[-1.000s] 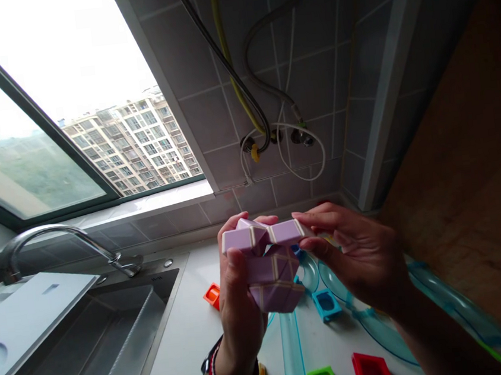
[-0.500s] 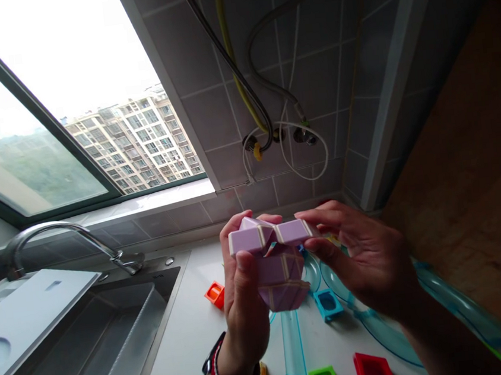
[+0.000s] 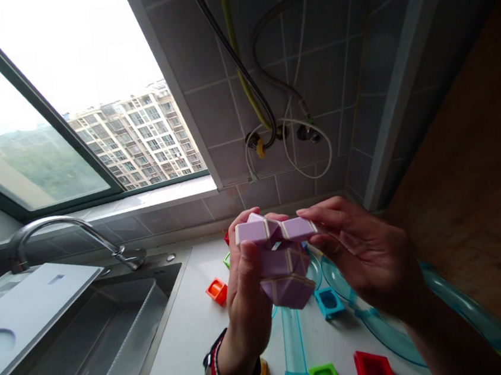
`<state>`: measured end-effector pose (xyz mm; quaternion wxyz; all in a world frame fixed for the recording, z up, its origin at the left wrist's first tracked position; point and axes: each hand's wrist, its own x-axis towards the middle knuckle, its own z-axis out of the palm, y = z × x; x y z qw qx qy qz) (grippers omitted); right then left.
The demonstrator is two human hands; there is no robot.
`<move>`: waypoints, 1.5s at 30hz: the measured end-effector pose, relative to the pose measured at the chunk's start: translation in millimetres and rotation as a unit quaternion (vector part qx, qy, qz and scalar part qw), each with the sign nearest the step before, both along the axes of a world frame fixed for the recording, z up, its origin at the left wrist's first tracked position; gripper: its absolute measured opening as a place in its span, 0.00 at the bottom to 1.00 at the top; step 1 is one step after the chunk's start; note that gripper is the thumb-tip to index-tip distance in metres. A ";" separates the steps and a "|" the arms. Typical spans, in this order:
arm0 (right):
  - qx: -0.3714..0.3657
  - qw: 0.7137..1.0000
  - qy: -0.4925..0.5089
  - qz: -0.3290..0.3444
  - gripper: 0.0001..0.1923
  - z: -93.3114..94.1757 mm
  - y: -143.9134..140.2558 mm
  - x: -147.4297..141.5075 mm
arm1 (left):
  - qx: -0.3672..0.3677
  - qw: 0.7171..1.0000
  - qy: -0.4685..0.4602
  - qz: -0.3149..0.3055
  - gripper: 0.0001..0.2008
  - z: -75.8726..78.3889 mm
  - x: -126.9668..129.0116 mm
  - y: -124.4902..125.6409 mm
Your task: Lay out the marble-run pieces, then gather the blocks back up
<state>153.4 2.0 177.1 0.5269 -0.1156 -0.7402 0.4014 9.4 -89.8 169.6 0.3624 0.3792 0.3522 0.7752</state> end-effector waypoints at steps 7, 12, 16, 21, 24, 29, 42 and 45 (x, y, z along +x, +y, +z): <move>0.120 0.989 -0.040 -0.074 0.23 8.3 -11.0 11.7 | 0.028 0.998 -0.003 -0.049 0.23 15.9 2.3 -3.0; 0.160 0.985 -0.026 -0.067 0.28 9.2 -15.0 13.3 | 0.024 0.994 -0.012 -0.105 0.23 22.3 -3.0 -7.8; 0.059 0.998 0.020 -0.031 0.21 7.1 -21.1 3.8 | 0.043 0.996 -0.006 -0.075 0.23 21.6 -1.6 -8.5; -0.169 0.985 0.031 0.024 0.18 8.7 -31.6 -6.2 | 0.077 0.997 0.008 -0.013 0.24 16.7 5.7 -8.7; -0.207 0.976 0.034 0.056 0.10 15.7 -35.1 -4.4 | 0.074 0.996 0.035 -0.022 0.25 8.7 6.6 -8.6; -0.203 0.978 0.027 0.032 0.10 21.4 -39.8 2.9 | 0.077 0.996 0.030 -0.036 0.27 -1.4 7.5 -6.2; -0.114 0.988 0.019 -0.098 0.08 13.0 -58.2 -2.5 | 0.078 0.996 -0.029 -0.038 0.27 2.2 16.9 -6.6; -0.132 0.987 0.024 -0.087 0.08 14.5 -57.6 -0.7 | 0.094 0.994 -0.020 -0.044 0.25 6.4 15.7 -6.5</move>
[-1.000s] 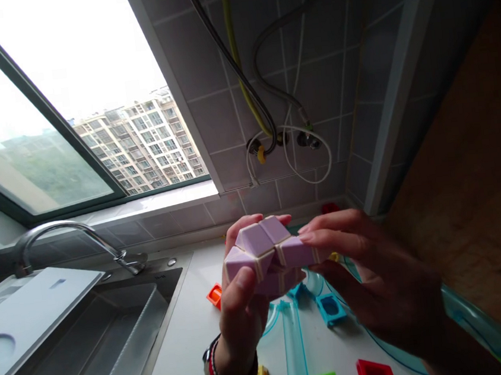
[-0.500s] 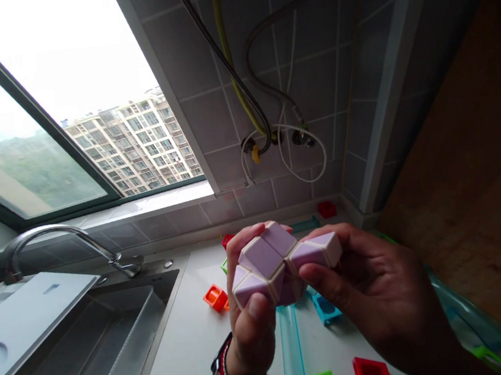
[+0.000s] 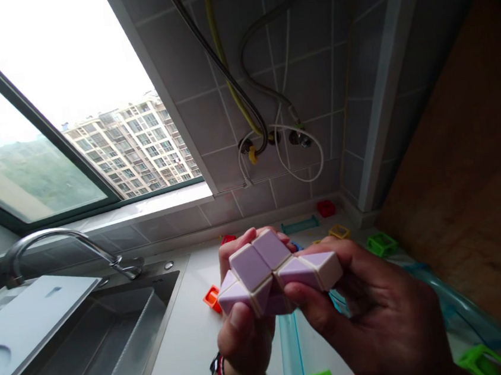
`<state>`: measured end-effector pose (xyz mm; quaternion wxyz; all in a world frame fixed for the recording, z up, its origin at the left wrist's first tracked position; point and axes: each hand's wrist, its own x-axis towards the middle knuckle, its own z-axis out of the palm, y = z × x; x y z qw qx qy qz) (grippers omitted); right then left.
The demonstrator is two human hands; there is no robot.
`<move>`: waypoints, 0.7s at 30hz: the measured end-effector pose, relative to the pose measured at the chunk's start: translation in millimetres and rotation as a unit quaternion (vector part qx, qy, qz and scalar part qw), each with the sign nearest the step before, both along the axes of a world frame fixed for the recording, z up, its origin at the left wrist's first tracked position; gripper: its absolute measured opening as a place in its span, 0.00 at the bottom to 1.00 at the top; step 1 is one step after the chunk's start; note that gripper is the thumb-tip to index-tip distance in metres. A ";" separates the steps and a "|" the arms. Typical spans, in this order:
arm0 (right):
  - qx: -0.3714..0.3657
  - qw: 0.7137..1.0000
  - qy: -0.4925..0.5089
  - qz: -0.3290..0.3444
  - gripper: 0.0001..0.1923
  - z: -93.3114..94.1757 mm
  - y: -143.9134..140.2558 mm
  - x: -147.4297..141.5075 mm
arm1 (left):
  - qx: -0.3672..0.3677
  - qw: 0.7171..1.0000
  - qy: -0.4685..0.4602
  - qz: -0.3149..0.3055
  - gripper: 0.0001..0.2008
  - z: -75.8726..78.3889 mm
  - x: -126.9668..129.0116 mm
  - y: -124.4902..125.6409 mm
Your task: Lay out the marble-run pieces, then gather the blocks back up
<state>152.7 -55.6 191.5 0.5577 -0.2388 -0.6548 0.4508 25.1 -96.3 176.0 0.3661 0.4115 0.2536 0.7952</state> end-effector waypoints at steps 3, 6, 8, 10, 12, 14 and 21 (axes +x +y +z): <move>-0.046 0.996 0.010 0.076 0.08 2.6 6.6 2.5 | 0.010 0.999 0.006 -0.041 0.24 3.1 -3.7 1.2; -0.081 0.986 0.054 0.132 0.10 5.4 15.8 4.2 | 0.000 0.998 -0.038 -0.052 0.22 4.3 -9.3 2.9; -0.088 0.985 0.079 0.123 0.12 6.2 21.1 4.8 | -0.029 0.995 -0.086 -0.041 0.23 5.1 -13.8 4.1; -0.087 0.989 0.073 0.092 0.13 6.0 24.4 4.8 | -0.058 0.990 -0.126 -0.032 0.24 6.6 -17.8 5.4; -0.077 0.993 0.044 0.072 0.13 5.5 25.5 4.3 | -0.067 0.987 -0.145 -0.027 0.23 8.1 -19.5 7.0; -0.056 0.996 0.016 0.075 0.11 5.2 25.1 3.9 | -0.066 0.987 -0.145 -0.011 0.20 9.0 -18.3 8.9; -0.025 0.992 -0.037 0.119 0.07 5.5 25.8 5.0 | -0.044 0.985 -0.061 0.155 0.17 3.3 -10.6 12.6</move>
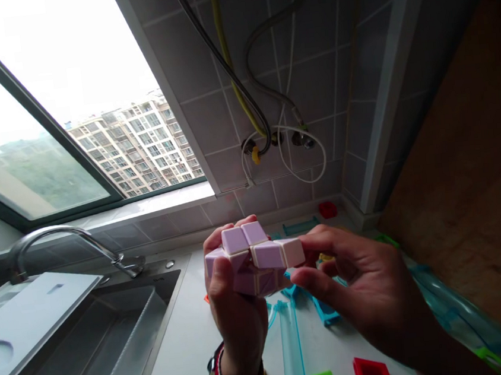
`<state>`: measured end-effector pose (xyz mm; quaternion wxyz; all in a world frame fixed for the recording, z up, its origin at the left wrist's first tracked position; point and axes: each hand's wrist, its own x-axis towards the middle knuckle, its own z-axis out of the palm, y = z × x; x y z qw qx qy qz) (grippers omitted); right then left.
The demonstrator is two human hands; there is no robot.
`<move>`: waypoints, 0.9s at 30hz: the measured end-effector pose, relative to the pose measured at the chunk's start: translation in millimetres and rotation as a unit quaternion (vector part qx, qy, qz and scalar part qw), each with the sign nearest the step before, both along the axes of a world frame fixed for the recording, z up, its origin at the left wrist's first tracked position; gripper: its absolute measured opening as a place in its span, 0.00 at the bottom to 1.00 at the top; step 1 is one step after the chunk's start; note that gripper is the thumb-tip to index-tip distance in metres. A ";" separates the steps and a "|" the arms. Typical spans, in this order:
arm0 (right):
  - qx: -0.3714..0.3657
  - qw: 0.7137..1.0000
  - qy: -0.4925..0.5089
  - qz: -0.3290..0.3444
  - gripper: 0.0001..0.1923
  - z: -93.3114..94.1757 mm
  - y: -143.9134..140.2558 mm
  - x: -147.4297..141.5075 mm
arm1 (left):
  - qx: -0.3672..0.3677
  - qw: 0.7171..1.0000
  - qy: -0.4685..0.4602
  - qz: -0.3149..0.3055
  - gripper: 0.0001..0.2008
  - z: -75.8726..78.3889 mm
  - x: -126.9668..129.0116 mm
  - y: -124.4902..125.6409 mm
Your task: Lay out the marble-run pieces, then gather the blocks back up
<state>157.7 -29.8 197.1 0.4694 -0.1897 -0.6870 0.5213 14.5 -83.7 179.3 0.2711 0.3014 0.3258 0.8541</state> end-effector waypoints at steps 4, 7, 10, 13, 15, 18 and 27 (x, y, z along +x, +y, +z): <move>-0.023 1.000 -0.016 0.010 0.07 -2.9 1.8 0.2 | -0.026 0.998 0.053 -0.016 0.16 -2.3 0.6 -2.0; -0.020 0.999 -0.021 0.014 0.06 -4.8 2.9 0.3 | -0.039 0.993 0.110 0.012 0.17 -1.7 2.8 -3.5; 0.024 0.999 -0.031 0.002 0.04 -4.9 3.7 -0.3 | -0.054 0.987 0.141 0.048 0.17 -2.1 3.3 -3.9; 0.109 0.993 -0.037 -0.039 0.02 -2.8 3.7 -0.1 | -0.078 0.985 0.149 0.024 0.16 -4.0 0.7 -4.4; 0.170 0.983 -0.045 -0.054 0.04 -0.9 4.2 1.8 | -0.080 0.987 0.142 0.010 0.15 -4.6 -0.5 -5.1; 0.249 0.966 -0.066 -0.031 0.12 0.8 7.0 6.9 | -0.071 0.988 0.134 0.002 0.16 -2.7 0.4 -6.8; 0.250 0.965 -0.073 0.009 0.21 -6.3 13.5 6.1 | -0.139 0.986 0.091 -0.035 0.23 2.9 -0.4 -9.3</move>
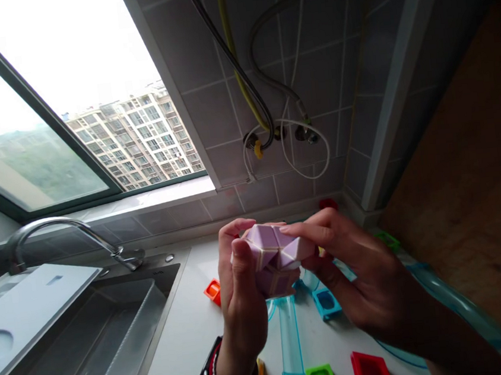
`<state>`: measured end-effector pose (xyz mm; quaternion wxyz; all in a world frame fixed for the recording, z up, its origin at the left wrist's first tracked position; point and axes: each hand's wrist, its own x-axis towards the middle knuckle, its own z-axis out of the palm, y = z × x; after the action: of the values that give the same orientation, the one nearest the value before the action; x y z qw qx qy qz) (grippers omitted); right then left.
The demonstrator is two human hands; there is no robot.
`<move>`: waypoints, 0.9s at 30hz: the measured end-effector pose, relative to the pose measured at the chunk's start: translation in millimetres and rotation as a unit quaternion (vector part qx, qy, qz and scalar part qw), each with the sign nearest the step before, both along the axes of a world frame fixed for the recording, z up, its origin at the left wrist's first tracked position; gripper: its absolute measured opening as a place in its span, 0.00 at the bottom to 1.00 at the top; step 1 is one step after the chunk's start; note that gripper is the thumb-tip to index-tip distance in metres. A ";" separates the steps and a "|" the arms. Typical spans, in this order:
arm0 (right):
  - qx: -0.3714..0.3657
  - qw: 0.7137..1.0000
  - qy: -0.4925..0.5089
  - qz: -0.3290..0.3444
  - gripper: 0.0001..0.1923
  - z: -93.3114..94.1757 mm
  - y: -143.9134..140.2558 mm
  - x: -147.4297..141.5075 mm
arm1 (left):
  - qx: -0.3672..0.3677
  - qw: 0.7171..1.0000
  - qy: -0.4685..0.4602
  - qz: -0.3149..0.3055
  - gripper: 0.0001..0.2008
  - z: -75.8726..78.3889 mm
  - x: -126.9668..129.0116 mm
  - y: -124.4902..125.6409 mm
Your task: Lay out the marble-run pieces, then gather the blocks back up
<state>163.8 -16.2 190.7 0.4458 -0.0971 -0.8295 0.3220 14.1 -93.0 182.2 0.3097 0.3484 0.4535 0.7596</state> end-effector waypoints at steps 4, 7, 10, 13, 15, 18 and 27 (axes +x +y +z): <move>-0.125 0.987 0.073 -0.067 0.18 -4.4 1.9 -6.3 | -0.011 0.998 -0.041 -0.035 0.22 1.7 0.3 -1.0; -0.208 0.971 0.090 -0.079 0.14 -5.0 3.8 -8.7 | -0.013 0.997 -0.042 -0.064 0.23 4.0 3.9 -1.5; -0.197 0.974 0.072 -0.090 0.13 -2.6 2.0 -8.3 | -0.024 0.997 -0.045 -0.063 0.23 5.0 7.9 -2.9; -0.141 0.979 0.052 -0.141 0.13 0.8 -3.1 -6.3 | -0.021 0.998 -0.015 -0.062 0.23 3.1 8.7 -5.4; -0.109 0.981 0.031 -0.160 0.12 3.0 -6.3 -5.2 | -0.023 0.997 0.022 -0.073 0.24 0.9 7.5 -6.6; -0.071 0.983 0.017 -0.170 0.11 5.4 -9.8 -5.1 | -0.035 0.993 0.067 -0.094 0.23 -2.0 5.8 -6.6; 0.079 0.994 0.024 -0.068 0.28 -1.1 -1.9 -3.1 | -0.043 0.996 0.067 -0.044 0.20 -2.3 0.7 -6.2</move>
<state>160.7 -18.2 189.6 0.4925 -0.1099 -0.8329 0.2270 14.8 -99.2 179.9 0.3259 0.4045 0.4897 0.7002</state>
